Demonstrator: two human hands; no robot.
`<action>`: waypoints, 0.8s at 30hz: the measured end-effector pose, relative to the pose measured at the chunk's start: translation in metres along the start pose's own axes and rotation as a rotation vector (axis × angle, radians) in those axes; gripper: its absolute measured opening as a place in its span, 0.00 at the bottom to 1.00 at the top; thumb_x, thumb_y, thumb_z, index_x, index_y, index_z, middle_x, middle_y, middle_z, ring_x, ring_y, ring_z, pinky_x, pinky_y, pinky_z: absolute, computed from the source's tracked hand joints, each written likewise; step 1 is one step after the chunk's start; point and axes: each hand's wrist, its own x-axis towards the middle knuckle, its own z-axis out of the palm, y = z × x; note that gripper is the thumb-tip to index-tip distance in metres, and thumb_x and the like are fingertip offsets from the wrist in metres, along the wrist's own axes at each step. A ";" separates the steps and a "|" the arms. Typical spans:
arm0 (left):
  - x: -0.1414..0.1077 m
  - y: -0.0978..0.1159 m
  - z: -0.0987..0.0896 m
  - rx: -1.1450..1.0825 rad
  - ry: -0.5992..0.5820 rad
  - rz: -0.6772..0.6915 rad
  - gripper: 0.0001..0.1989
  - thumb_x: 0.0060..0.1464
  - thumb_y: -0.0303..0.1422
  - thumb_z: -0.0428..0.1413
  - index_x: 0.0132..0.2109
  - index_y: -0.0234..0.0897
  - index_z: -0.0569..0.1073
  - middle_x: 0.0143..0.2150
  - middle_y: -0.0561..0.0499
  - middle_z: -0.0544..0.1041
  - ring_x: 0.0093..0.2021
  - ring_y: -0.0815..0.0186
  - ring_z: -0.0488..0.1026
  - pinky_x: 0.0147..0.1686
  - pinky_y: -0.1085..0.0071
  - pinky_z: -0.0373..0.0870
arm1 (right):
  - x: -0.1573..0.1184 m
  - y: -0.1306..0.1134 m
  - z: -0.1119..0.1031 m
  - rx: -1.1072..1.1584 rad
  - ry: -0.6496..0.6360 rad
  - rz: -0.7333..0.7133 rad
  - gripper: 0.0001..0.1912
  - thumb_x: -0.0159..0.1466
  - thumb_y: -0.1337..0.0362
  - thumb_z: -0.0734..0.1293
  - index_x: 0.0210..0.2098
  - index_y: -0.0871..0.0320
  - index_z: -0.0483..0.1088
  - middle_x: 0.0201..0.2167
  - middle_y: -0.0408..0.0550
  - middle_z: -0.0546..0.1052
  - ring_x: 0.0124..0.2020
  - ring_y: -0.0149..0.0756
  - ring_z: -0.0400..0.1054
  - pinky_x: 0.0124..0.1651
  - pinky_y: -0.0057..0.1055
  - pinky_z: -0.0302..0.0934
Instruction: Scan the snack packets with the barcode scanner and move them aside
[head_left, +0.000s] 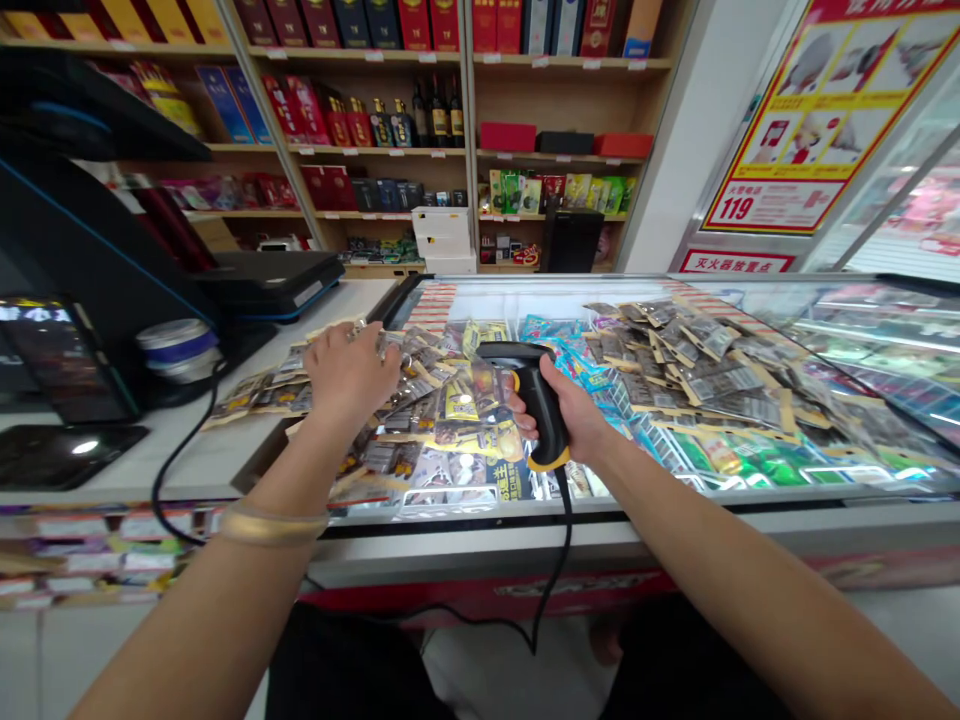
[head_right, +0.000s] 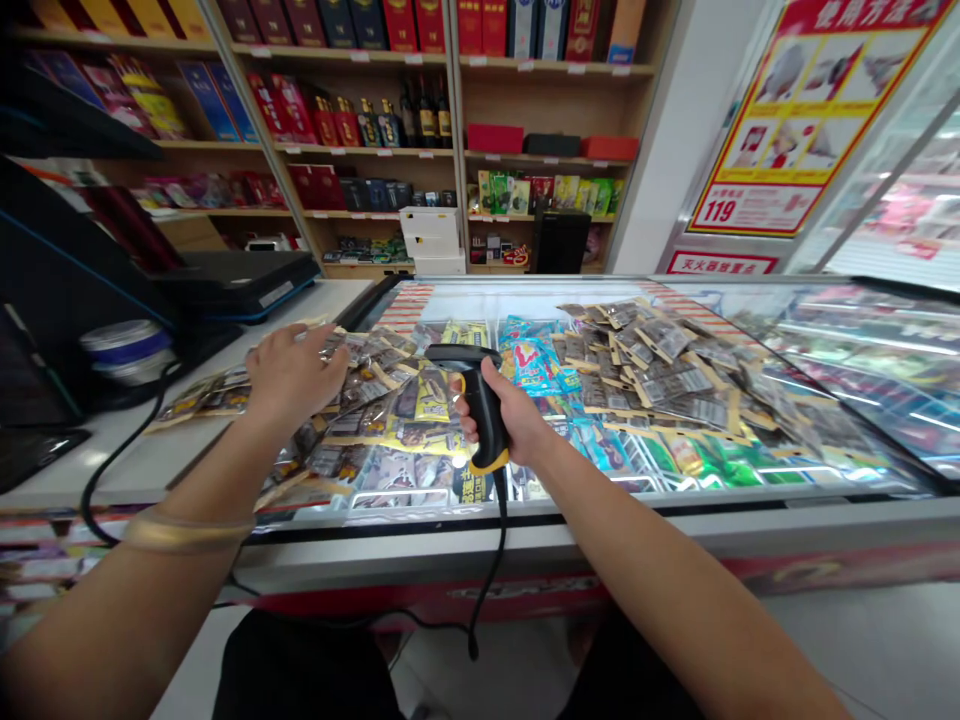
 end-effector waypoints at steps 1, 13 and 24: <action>-0.002 0.007 -0.001 -0.038 0.034 0.020 0.27 0.60 0.39 0.48 0.62 0.35 0.72 0.65 0.31 0.67 0.67 0.39 0.61 0.64 0.40 0.55 | -0.003 -0.003 0.000 -0.003 0.001 -0.016 0.25 0.67 0.41 0.61 0.37 0.60 0.69 0.23 0.41 0.68 0.18 0.26 0.59 0.19 0.22 0.58; -0.045 0.169 0.056 -0.934 -0.436 0.064 0.13 0.53 0.34 0.58 0.45 0.37 0.79 0.40 0.45 0.81 0.38 0.60 0.79 0.44 0.63 0.75 | -0.125 -0.057 -0.071 -0.141 0.179 -0.306 0.27 0.59 0.40 0.70 0.39 0.59 0.70 0.25 0.40 0.67 0.18 0.25 0.57 0.19 0.23 0.57; -0.078 0.235 0.087 -1.231 -0.765 -0.316 0.11 0.49 0.28 0.67 0.38 0.31 0.74 0.24 0.53 0.74 0.27 0.66 0.77 0.43 0.61 0.79 | -0.172 -0.055 -0.112 -0.118 0.275 -0.366 0.25 0.60 0.41 0.69 0.37 0.58 0.69 0.25 0.42 0.66 0.20 0.27 0.55 0.19 0.24 0.55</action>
